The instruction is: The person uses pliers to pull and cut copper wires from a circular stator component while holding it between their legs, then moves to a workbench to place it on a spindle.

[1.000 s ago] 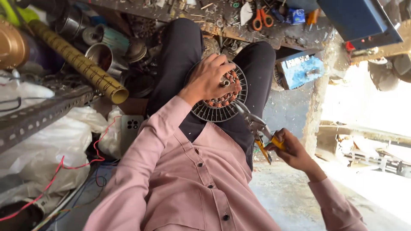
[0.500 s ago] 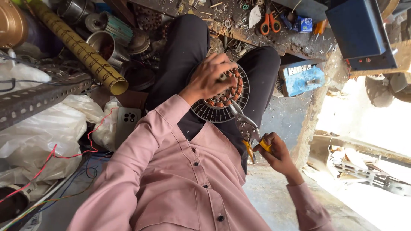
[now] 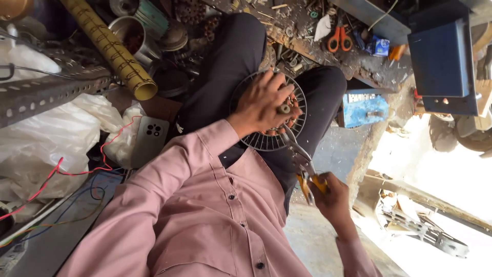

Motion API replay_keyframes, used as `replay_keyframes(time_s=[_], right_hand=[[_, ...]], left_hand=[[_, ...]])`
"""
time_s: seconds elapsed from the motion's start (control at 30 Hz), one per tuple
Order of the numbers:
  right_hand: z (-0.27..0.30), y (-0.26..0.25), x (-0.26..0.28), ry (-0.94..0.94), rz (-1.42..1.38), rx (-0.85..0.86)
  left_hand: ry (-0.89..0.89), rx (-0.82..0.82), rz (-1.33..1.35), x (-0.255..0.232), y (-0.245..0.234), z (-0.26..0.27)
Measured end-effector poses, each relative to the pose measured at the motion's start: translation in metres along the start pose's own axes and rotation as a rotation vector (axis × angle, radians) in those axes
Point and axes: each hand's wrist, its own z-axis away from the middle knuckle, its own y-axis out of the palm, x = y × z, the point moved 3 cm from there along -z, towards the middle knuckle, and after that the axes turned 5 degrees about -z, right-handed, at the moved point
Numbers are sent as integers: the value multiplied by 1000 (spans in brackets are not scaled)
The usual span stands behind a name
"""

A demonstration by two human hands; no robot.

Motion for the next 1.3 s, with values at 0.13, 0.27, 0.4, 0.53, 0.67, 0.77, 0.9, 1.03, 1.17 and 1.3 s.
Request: replay_keyframes(time_s=[0.13, 0.27, 0.4, 0.53, 0.67, 0.77, 0.9, 1.03, 1.17, 1.3], right_hand=[[1, 10, 0, 118, 28, -27], [-9, -1, 0, 24, -109, 12], [-2, 9, -38, 331, -307, 285], [9, 28, -77, 684, -269, 474], [-12, 7, -62, 515, -429, 602], [-17, 3, -44, 773, -575, 716], [-16, 7, -38, 637, -588, 810], [-3, 22, -54, 807, -373, 616], [11, 57, -72, 829, -334, 400], [25, 90, -88, 816, -334, 147]], left_hand=[[-62, 107, 18, 0, 10, 1], [186, -283, 137, -2, -3, 8], [106, -36, 86, -14, -13, 8], [101, 41, 131, -19, -21, 2], [50, -37, 172, -14, -28, 3], [70, -72, 183, -14, -27, 6], [60, -56, 160, -14, -26, 5], [51, 27, 148, -16, -25, 4], [116, 12, 65, -15, -22, 4], [119, 60, 67, -17, -19, -1]])
